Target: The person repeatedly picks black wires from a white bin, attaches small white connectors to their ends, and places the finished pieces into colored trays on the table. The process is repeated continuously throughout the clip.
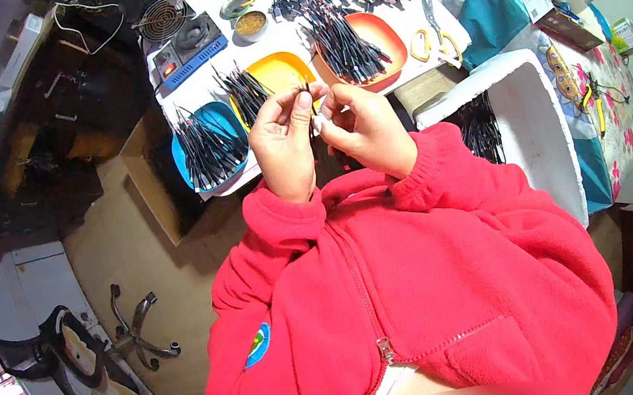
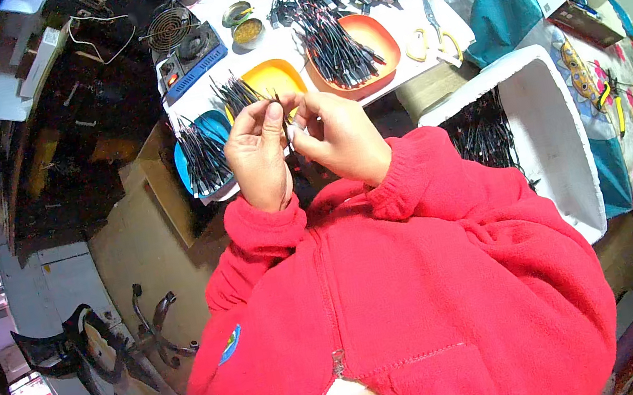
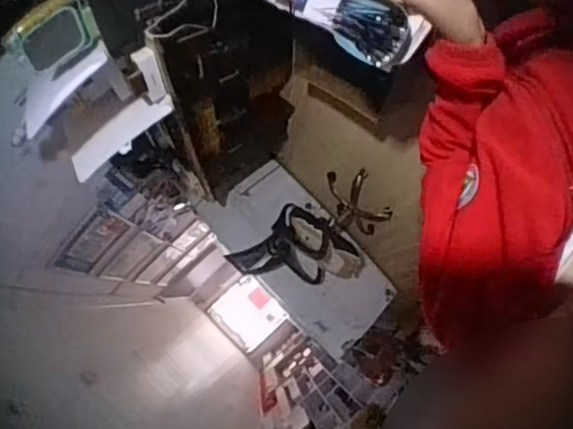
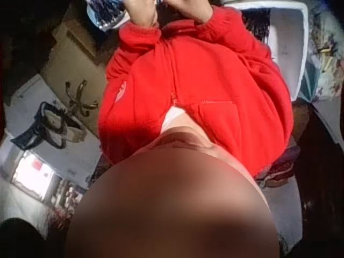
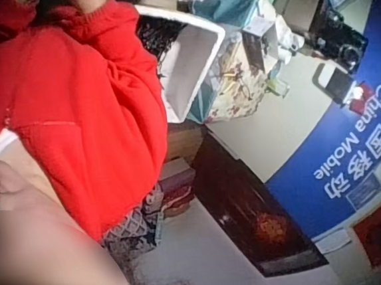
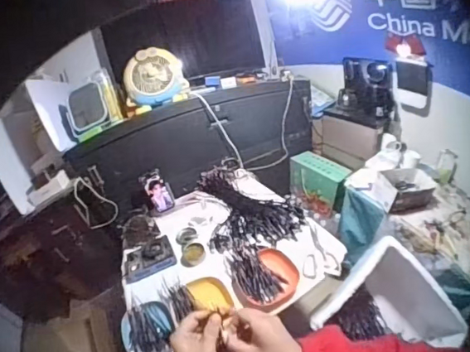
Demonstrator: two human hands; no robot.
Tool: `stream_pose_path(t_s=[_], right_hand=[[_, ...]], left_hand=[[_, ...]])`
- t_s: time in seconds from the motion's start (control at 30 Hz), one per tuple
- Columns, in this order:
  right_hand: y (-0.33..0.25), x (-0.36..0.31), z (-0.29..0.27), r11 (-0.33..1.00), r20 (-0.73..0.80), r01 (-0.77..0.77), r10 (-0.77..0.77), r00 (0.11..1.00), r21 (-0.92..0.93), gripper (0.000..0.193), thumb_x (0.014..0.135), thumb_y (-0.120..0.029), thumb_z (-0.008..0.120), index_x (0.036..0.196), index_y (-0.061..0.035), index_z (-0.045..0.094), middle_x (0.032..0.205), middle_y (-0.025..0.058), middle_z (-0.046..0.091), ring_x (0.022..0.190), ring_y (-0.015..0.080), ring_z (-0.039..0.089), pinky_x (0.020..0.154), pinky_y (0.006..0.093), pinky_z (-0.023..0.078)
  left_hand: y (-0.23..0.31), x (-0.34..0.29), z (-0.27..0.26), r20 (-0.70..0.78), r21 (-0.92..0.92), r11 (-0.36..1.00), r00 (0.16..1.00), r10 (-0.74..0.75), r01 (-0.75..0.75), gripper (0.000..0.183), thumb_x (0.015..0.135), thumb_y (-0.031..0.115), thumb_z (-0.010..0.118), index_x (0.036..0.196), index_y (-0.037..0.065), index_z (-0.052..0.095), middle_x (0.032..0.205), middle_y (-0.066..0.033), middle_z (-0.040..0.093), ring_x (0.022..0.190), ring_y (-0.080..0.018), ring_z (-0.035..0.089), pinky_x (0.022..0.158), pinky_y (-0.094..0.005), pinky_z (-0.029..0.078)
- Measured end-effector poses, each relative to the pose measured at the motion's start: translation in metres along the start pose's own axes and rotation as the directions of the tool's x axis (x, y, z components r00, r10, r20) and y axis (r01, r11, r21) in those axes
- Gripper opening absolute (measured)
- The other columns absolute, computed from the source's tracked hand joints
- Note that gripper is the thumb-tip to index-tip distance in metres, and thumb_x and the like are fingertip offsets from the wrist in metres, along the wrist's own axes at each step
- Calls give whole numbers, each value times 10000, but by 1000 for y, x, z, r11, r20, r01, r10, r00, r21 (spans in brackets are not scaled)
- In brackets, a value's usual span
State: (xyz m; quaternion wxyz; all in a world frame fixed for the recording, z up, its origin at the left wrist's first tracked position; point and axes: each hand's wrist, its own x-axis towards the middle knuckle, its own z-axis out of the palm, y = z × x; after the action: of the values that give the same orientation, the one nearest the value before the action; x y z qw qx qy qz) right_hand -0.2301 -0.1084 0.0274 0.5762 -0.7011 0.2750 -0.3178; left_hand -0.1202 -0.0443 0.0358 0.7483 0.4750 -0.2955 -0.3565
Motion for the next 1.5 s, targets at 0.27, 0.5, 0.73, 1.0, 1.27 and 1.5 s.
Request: stream_pose_path(t_s=[0.27, 0.5, 0.73, 1.0, 1.27, 1.5], right_hand=[[-25, 11, -27, 928, -14, 298, -308, 951, -222, 156, 800, -80, 706, 873, -10, 588, 750, 77, 590, 641, 159, 582, 576, 277, 466], [-33, 15, -28, 808, 45, 487, -502, 864, -332, 139, 757, 22, 691, 870, -16, 619, 816, 57, 597, 691, 136, 594, 582, 228, 456], [-13, 5, -23, 845, 116, -63, 1, 993, 530, 116, 878, -80, 644, 970, -19, 608, 832, 17, 607, 705, 95, 564, 619, 223, 449], [3, 4, -11, 419, 364, -369, 95, 926, 829, 148, 937, -160, 575, 1016, -36, 591, 843, 49, 618, 744, 142, 595, 696, 273, 491], [0, 5, -12, 435, 404, -416, 125, 906, 798, 195, 915, -135, 609, 1053, -2, 573, 892, 66, 631, 715, 133, 607, 644, 224, 482], [-3, 11, -21, 673, 414, -342, 58, 908, 656, 225, 920, -162, 604, 1070, 2, 568, 888, 46, 632, 676, 90, 592, 576, 167, 410]], left_hand=[[-2, -9, -8, 83, 49, 998, 995, -49, 45, 149, 962, 85, 524, 1060, -20, 565, 950, -78, 664, 813, -119, 637, 716, -234, 515], [3, -16, -10, 159, 68, 990, 978, -136, 127, 144, 968, 115, 523, 1064, 16, 563, 854, -62, 667, 577, -58, 535, 521, -176, 413], [2, -20, -9, 159, -108, 984, 979, -127, 145, 120, 939, 96, 570, 1021, 9, 585, 776, -81, 648, 553, -48, 472, 489, -164, 347], [2, -20, -13, 161, -221, 952, 971, -177, 210, 123, 925, 98, 594, 1019, 19, 587, 749, -73, 634, 533, -47, 450, 478, -162, 335], [10, -18, -19, 241, -227, 933, 944, -224, 279, 123, 932, 84, 571, 986, -20, 607, 764, -103, 650, 517, -52, 454, 472, -163, 340], [14, -14, -26, 350, -208, 903, 891, -290, 376, 139, 934, 82, 563, 978, -35, 626, 781, -122, 660, 517, -48, 446, 476, -163, 332]])
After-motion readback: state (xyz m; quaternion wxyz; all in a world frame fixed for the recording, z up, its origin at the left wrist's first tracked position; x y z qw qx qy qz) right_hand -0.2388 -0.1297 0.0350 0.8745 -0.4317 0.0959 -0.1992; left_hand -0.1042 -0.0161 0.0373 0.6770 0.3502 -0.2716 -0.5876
